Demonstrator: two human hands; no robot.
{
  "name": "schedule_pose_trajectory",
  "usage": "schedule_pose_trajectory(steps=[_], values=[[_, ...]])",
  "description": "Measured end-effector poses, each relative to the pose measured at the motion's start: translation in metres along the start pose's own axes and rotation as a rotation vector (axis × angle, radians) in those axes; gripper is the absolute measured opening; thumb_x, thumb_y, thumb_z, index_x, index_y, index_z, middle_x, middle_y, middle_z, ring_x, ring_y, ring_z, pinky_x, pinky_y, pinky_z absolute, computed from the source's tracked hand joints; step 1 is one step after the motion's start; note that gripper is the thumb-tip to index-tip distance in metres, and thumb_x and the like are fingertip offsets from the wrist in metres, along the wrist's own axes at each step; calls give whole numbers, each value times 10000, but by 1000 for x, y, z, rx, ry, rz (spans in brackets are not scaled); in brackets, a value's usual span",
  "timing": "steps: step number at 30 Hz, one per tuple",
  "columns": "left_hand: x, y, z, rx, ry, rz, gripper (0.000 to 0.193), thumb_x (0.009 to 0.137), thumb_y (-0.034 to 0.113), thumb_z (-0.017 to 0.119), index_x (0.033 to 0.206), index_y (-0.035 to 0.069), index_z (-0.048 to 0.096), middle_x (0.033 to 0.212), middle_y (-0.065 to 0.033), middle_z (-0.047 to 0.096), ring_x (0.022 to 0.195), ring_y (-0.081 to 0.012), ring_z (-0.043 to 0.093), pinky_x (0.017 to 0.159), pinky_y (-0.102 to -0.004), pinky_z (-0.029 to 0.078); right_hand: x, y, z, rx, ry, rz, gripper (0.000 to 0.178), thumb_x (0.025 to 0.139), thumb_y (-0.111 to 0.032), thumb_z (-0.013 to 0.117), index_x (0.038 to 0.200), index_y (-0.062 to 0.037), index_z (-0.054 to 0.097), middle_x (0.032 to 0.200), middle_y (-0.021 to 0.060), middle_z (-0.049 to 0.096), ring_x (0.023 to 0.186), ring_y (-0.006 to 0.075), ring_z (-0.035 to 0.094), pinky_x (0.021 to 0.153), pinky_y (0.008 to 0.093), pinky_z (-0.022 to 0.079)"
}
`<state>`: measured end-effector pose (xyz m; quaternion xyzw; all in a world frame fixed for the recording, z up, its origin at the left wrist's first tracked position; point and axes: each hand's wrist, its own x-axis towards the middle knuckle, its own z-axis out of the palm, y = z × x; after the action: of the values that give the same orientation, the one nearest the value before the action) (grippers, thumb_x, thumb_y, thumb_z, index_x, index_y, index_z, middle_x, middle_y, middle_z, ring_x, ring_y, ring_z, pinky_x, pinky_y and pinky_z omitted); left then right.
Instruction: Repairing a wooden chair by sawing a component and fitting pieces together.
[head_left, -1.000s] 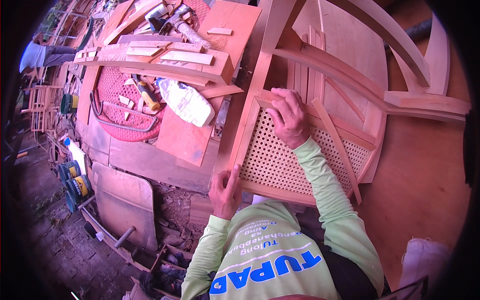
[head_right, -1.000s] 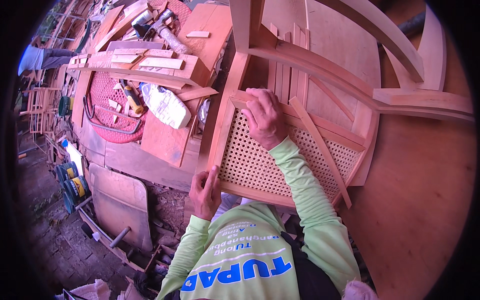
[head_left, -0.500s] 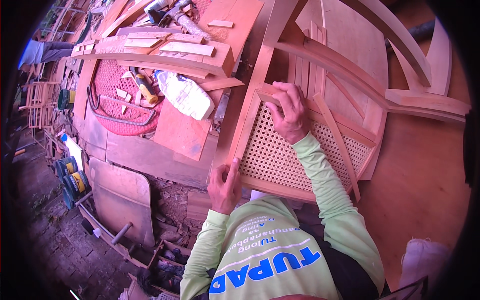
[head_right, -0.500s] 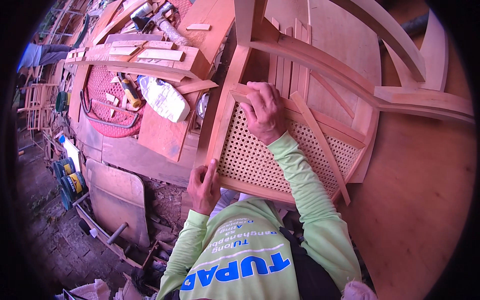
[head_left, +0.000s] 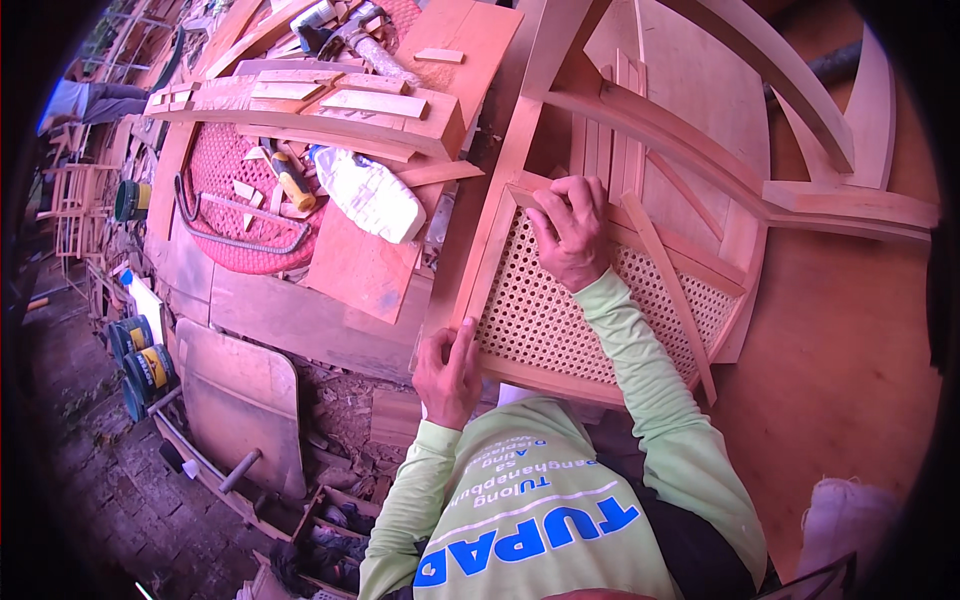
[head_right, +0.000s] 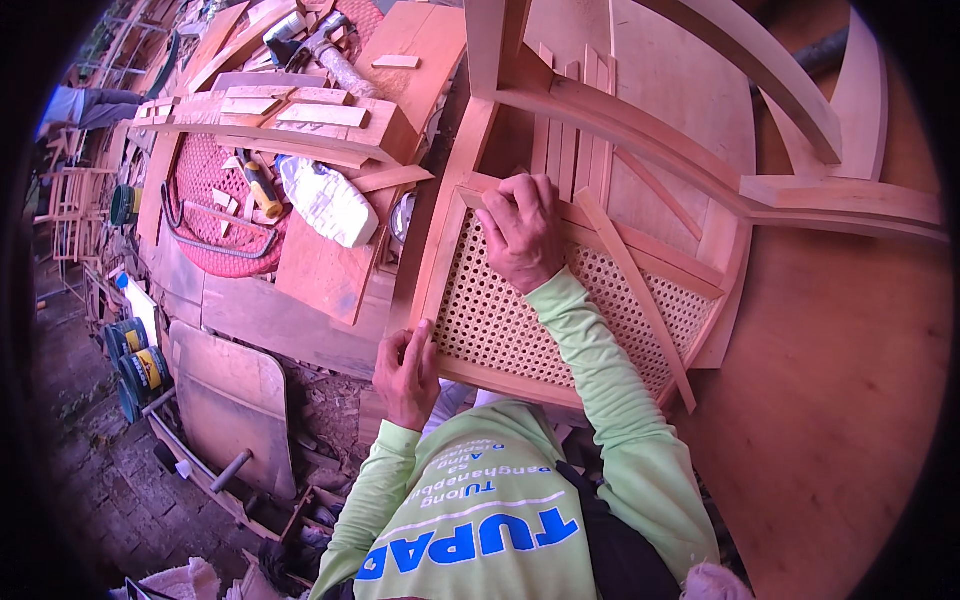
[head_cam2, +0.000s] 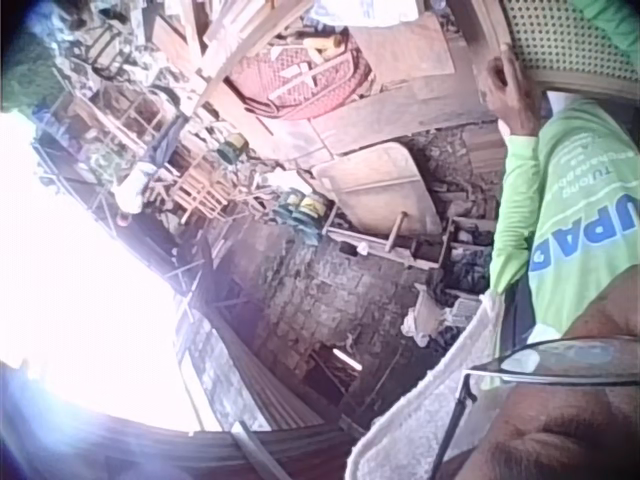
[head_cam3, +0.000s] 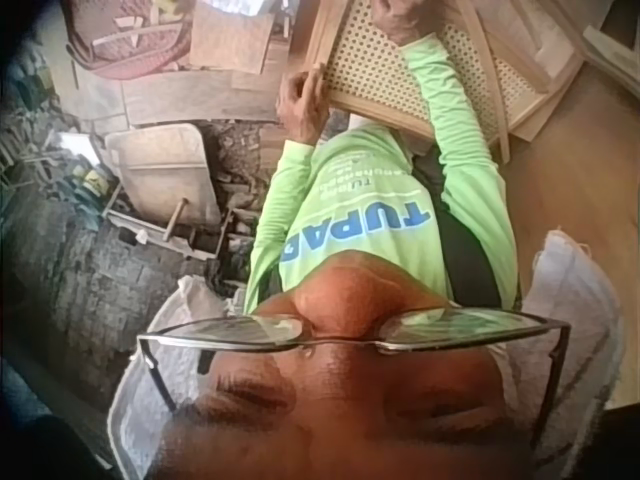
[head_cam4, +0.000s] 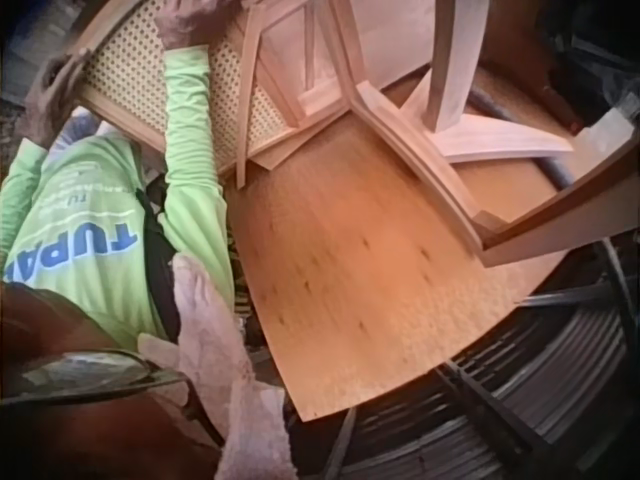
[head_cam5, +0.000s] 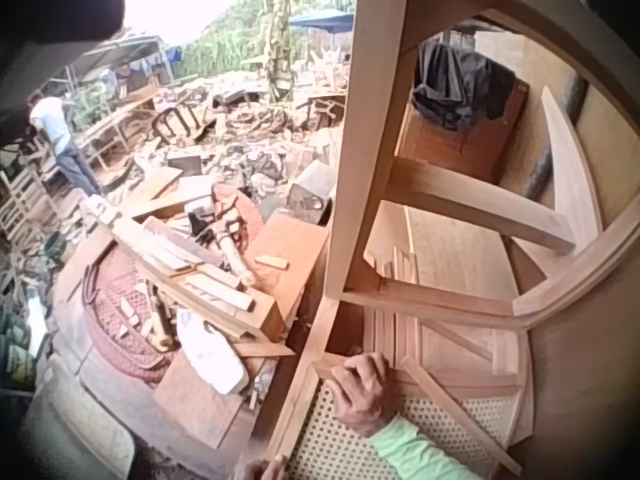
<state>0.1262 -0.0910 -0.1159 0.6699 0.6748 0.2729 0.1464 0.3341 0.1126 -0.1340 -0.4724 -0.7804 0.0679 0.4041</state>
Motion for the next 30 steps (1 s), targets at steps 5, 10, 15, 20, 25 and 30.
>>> schedule_pose_trajectory(steps=[5, 10, 15, 20, 25, 30], values=[[0, -3, 0, 1, 7, 8, 495, 977, 44, 768, 1457, 148, 710, 1052, -124, 660, 904, -287, 689, 734, -402, 583, 1, 1, -1, 3, 2, -15, 329, 840, -37, 827, 1142, -33, 699, 1068, 120, 587, 976, 334, 578, 870, 479, 486], [2, -6, -1, -5, -1, 19, 490, 977, 41, 764, 1453, 145, 713, 1060, -125, 660, 909, -285, 690, 751, -401, 589, 4, -1, -1, -10, 22, -36, 279, 853, -56, 828, 1107, -27, 716, 1047, 99, 620, 952, 321, 603, 859, 464, 482], [1, -7, -2, -21, -26, 13, 508, 974, 41, 767, 1466, 149, 706, 1063, -126, 657, 909, -285, 689, 762, -395, 591, 3, 0, 0, -22, 41, -42, 259, 852, -72, 835, 1083, -29, 726, 1037, 89, 630, 950, 314, 609, 856, 461, 481], [0, -8, -2, -3, -39, 26, 530, 978, 41, 759, 1489, 165, 693, 1065, -126, 655, 908, -284, 688, 765, -400, 589, 3, -1, 1, -13, 59, -44, 247, 852, -77, 837, 1071, -30, 735, 1022, 84, 629, 944, 309, 610, 848, 453, 480], [1, -11, 1, 14, -31, 55, 536, 980, 44, 752, 1497, 172, 687, 1072, -126, 653, 893, -281, 686, 749, -401, 586, 1, 1, 2, -32, 47, -42, 242, 850, -70, 835, 1069, -35, 739, 1015, 79, 624, 942, 303, 610, 841, 446, 481], [5, -12, 2, 12, -21, 92, 556, 976, 39, 752, 1510, 175, 677, 1076, -118, 649, 870, -272, 678, 726, -392, 579, 2, 0, 2, -24, 38, -42, 238, 857, -70, 830, 1075, -38, 738, 1015, 79, 620, 939, 303, 609, 848, 446, 485]])
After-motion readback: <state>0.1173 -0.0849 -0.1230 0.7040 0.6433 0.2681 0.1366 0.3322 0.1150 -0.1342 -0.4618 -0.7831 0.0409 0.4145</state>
